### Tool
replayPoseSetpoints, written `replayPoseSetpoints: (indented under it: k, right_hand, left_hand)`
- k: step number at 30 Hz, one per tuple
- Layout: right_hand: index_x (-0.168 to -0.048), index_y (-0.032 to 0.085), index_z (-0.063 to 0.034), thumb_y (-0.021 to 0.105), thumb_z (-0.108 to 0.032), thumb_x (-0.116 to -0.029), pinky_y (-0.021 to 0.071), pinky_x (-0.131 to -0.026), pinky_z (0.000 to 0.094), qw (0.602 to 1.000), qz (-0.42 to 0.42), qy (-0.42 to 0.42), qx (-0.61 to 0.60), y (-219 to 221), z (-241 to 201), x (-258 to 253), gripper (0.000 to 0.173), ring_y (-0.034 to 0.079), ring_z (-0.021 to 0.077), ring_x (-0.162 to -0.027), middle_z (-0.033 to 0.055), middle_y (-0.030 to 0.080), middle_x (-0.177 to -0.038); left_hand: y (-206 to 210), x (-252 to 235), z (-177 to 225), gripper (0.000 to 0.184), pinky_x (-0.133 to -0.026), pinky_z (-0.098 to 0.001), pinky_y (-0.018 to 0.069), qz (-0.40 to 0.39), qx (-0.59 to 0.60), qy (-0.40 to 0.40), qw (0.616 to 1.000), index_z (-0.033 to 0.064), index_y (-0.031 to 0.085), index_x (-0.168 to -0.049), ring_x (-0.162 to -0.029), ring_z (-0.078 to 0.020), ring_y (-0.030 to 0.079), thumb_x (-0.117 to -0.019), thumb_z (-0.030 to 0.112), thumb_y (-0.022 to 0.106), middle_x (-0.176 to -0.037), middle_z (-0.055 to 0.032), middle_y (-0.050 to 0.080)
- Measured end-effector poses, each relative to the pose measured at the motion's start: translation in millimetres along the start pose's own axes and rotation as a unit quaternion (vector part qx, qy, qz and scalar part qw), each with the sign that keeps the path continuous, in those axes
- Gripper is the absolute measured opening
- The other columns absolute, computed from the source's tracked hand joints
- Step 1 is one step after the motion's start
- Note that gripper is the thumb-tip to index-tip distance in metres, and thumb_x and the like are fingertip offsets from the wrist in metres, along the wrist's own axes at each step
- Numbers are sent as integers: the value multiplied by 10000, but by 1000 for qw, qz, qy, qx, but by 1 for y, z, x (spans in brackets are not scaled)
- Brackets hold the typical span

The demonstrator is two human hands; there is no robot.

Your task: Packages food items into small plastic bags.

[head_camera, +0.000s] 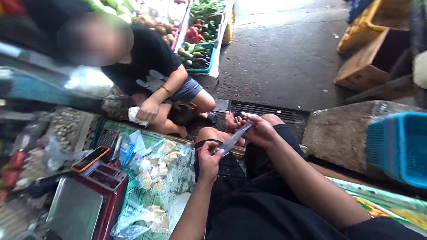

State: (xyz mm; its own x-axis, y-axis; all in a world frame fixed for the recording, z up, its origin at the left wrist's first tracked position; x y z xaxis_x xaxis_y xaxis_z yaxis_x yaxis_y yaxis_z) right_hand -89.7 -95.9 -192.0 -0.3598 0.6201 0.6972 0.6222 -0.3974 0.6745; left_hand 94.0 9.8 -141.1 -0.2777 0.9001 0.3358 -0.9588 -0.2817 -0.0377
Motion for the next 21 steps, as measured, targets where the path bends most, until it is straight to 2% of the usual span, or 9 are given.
replayPoseSetpoints:
  k: [4,7,10,11,13,16,18,20,21]
  right_hand:
    - [-949,557,-96,358,-250,-1095,594,-800,438,999,25,30,-15,-1,4,5,291,657,202,-745,55,618,-767]
    - [-972,534,-98,328,-242,-1102,588,-761,430,999,31,19,33,8,1,8,283,638,195,-717,51,598,-765]
    - [-1103,576,15,409,-167,-1101,605,-819,402,969,-54,-60,235,56,-3,29,247,701,206,-838,112,692,-896]
    - [-1127,613,47,435,-154,-1091,593,-873,388,927,-133,-86,340,82,1,45,271,702,190,-910,114,712,-973]
    - [-1124,681,-35,500,-193,-1056,545,-917,333,780,-302,-121,535,127,17,76,249,660,100,-991,35,705,-1067]
    - [-1138,719,-79,616,-254,-1018,507,-1009,338,635,-452,-119,615,139,34,85,236,619,88,-1131,37,682,-1186]
    - [-1052,739,-87,651,-206,-971,525,-903,358,589,-462,-89,657,127,38,74,169,636,99,-1014,27,697,-1076]
    - [-979,738,-73,667,-210,-923,528,-780,517,512,-367,-83,772,111,37,55,165,663,238,-875,94,700,-933]
    - [-994,736,-70,651,-267,-933,522,-825,615,461,-293,-80,834,102,34,46,223,678,330,-938,143,710,-964]
  left_hand:
    - [18,4,-2,300,-916,-329,580,-142,-120,-59,981,18,719,-1201,-1017,-137,693,-905,2,672,-1159,-82,727]
    - [21,9,-3,209,-691,-269,553,-164,-62,-118,977,7,729,-1143,-776,-101,660,-971,42,618,-980,-61,735]
    - [-10,-7,-3,194,-615,-289,563,-78,82,-151,982,-13,671,-1139,-677,-134,642,-1028,62,531,-847,-71,688]
    - [-28,-17,-1,187,-608,-273,559,-43,130,-145,980,5,658,-1140,-658,-117,634,-1039,66,513,-818,-56,681]
    - [-63,-33,11,206,-604,-240,548,-1,204,-108,973,57,651,-1138,-633,-80,623,-1032,57,474,-763,-13,666]
    - [-96,-44,42,226,-678,-269,575,8,238,-54,970,72,697,-1047,-702,-101,662,-996,27,482,-823,-38,709]
    - [-96,-48,53,198,-654,-264,580,-2,203,-48,978,27,718,-1011,-676,-115,665,-974,-13,527,-811,-72,713]
    - [-75,-48,63,154,-656,-288,588,-8,107,-37,994,-24,702,-1028,-677,-134,670,-958,-45,567,-805,-89,712]
    - [-58,-46,67,138,-666,-310,599,-15,62,-27,998,-39,701,-1034,-689,-149,679,-949,-47,592,-824,-98,716]
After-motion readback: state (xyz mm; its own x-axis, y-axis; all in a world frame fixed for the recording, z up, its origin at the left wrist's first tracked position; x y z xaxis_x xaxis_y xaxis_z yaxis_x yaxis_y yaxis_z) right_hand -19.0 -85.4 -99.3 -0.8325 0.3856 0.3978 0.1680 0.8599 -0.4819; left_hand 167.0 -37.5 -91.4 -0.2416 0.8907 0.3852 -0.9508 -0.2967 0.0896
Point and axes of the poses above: each hand's wrist, its own x-axis away from the middle knuckle, its own y-axis out of the palm, z = x × y, the point moved 8 cm from there along -x, towards the middle knuckle
